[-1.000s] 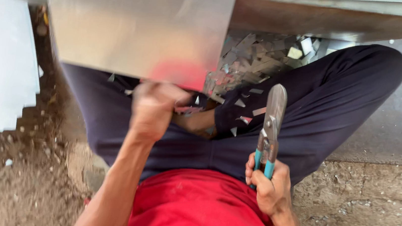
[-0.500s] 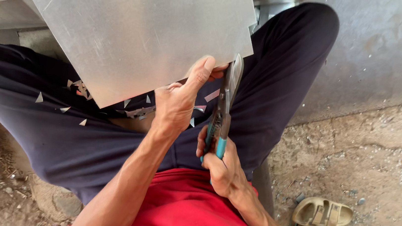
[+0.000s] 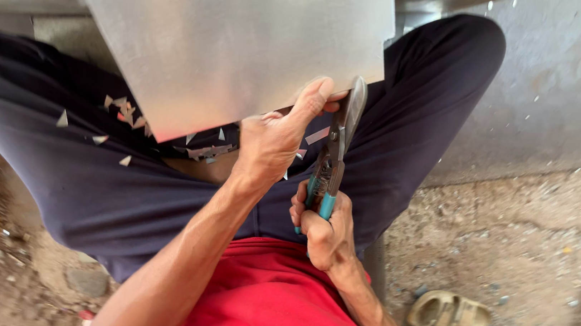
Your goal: The person uses shears to cut small pieces off the edges of a metal sheet while sitting on the floor.
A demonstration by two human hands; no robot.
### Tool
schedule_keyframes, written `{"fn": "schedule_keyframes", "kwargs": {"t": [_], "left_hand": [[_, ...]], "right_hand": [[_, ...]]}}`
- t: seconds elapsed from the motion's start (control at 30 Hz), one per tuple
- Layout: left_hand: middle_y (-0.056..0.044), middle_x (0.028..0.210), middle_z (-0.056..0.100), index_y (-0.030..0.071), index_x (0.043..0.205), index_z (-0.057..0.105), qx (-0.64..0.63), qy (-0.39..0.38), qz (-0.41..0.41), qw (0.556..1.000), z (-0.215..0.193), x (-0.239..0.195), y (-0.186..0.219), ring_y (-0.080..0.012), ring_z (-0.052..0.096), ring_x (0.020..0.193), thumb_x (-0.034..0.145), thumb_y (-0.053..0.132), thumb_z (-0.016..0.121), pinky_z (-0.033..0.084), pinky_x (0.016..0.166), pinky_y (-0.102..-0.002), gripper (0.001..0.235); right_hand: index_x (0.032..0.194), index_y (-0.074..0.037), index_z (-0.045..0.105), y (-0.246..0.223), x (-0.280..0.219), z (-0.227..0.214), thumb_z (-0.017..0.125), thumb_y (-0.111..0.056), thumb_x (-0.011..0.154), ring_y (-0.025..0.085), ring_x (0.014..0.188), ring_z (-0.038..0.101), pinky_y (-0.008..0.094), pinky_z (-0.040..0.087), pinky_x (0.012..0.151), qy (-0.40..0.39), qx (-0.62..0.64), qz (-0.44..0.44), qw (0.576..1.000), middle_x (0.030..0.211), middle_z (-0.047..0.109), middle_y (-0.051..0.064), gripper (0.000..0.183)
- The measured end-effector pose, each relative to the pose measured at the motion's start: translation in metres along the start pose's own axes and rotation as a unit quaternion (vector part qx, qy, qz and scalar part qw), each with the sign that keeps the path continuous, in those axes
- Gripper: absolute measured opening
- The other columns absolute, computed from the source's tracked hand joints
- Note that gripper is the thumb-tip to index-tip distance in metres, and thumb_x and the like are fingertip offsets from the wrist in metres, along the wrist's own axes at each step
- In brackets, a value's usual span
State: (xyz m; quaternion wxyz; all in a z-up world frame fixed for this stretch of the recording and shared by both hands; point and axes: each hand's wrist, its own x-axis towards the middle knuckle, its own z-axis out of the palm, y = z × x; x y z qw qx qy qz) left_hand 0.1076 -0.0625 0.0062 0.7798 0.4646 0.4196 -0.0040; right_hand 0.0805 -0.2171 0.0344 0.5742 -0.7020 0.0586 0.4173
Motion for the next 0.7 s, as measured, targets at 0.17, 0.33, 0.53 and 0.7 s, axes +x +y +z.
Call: {"fn": "schedule_keyframes", "kwargs": {"t": [0.17, 0.33, 0.53, 0.7], "left_hand": [[-0.009, 0.103, 0.08, -0.003, 0.114, 0.078, -0.152, -0.056, 0.066, 0.985, -0.009, -0.001, 0.001, -0.0099, 0.073, 0.094, 0.09, 0.034, 0.077, 0.059, 0.082, -0.022, 0.044], [-0.012, 0.093, 0.078, -0.007, 0.104, 0.076, -0.225, -0.044, 0.166, 0.959, -0.088, 0.009, 0.008, -0.0171, 0.075, 0.083, 0.089, 0.021, 0.077, 0.062, 0.076, -0.028, 0.032], [-0.009, 0.086, 0.072, -0.013, 0.116, 0.065, -0.234, 0.145, 0.294, 0.915, -0.21, -0.049, -0.003, -0.0118, 0.065, 0.075, 0.098, 0.012, 0.081, 0.055, 0.067, -0.026, 0.035], [-0.004, 0.092, 0.075, 0.0, 0.153, 0.043, -0.271, 0.104, 0.297, 0.91, -0.199, -0.063, -0.008, -0.0071, 0.07, 0.082, 0.09, 0.003, 0.08, 0.059, 0.075, -0.022, 0.073]], "right_hand": [[0.091, 0.003, 0.056, 0.01, -0.001, 0.002, 0.047, -0.004, 0.065, 0.015, 0.065, 0.05, 0.03, 0.044, 0.06, -0.069, 0.047, -0.006, 0.996, 0.076, 0.055, 0.009, 0.027], [0.11, -0.002, 0.056, -0.016, -0.011, -0.003, 0.051, -0.009, 0.068, 0.016, 0.071, 0.054, 0.026, 0.043, 0.058, -0.202, -0.112, 0.13, 0.964, 0.09, 0.06, 0.008, 0.043], [0.128, -0.005, 0.061, -0.083, 0.013, 0.009, 0.053, -0.012, 0.065, 0.017, 0.081, 0.063, 0.03, 0.053, 0.064, -0.269, -0.47, 0.079, 0.837, 0.101, 0.07, 0.009, 0.064], [0.127, -0.004, 0.057, -0.112, 0.051, 0.057, 0.053, -0.008, 0.064, 0.023, 0.079, 0.065, 0.034, 0.054, 0.064, -0.307, -0.502, 0.096, 0.803, 0.1, 0.065, 0.012, 0.063]]}}
